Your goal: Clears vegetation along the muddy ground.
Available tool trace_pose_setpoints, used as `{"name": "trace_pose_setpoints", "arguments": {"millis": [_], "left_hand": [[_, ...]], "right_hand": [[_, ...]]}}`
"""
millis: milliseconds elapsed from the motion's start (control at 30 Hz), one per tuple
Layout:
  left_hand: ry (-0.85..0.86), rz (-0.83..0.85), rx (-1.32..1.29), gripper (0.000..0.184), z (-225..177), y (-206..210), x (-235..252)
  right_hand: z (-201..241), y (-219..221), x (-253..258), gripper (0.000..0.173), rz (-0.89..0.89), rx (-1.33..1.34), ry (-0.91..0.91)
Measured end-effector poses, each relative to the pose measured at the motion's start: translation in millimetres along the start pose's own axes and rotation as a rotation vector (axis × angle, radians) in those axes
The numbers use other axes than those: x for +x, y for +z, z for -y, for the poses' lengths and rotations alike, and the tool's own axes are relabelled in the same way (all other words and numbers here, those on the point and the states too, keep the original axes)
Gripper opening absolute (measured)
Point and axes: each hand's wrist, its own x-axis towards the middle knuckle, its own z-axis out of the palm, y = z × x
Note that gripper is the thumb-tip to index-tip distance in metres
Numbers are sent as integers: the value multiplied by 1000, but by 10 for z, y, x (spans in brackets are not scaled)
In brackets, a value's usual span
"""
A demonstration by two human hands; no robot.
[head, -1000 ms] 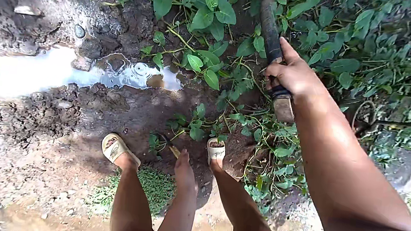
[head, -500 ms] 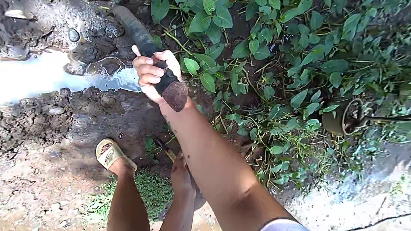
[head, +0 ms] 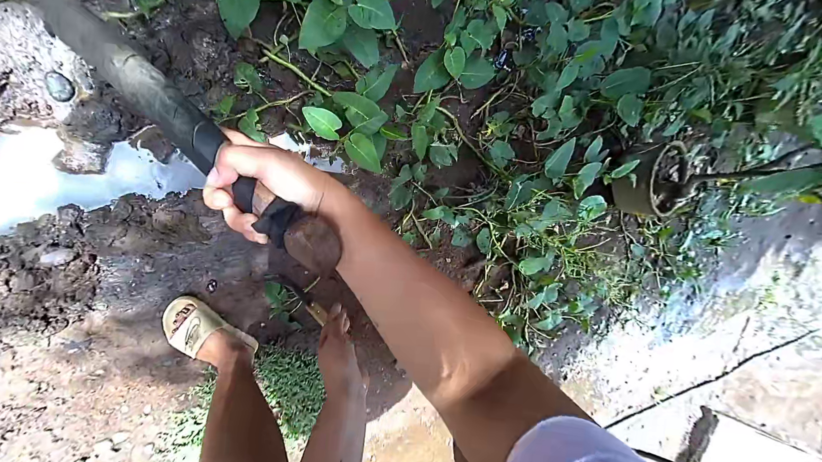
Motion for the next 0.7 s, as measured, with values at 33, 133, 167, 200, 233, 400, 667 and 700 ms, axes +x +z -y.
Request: {"name": "trace_pose_setpoints", "arguments": {"millis": [33,133,167,200,233,400,667,700], "left_hand": [[-29,14,-68,37,53,3,66],[-12,-3,-168,35,266,51,276],[-39,-2,-184,35,237,62,275],[-56,-4,-184,35,203,69,265],[-70,-8,-180,36,173,76,260],[-105,-2,-68,39,103,102,297],[-61,12,-50,41,234,139,389],[-50,22,-86,42,252,148,364]], "right_hand": [[-9,-26,-242,55,-77,-188,8],[-288,-388,-1145,87,-244,-526,102],[-405,-527,-1471,91,-310,-572,112],[-516,-625,-1812,95,-401,-596,124],[-623,-697,-2151,98,-514,-611,139],[-1020,-1118,-3444,101,-1115,-712,330],[-914,-2153,-3521,94,-1301,-925,982],[-903,-2184,-3459,95,-1298,-932,1004]]}}
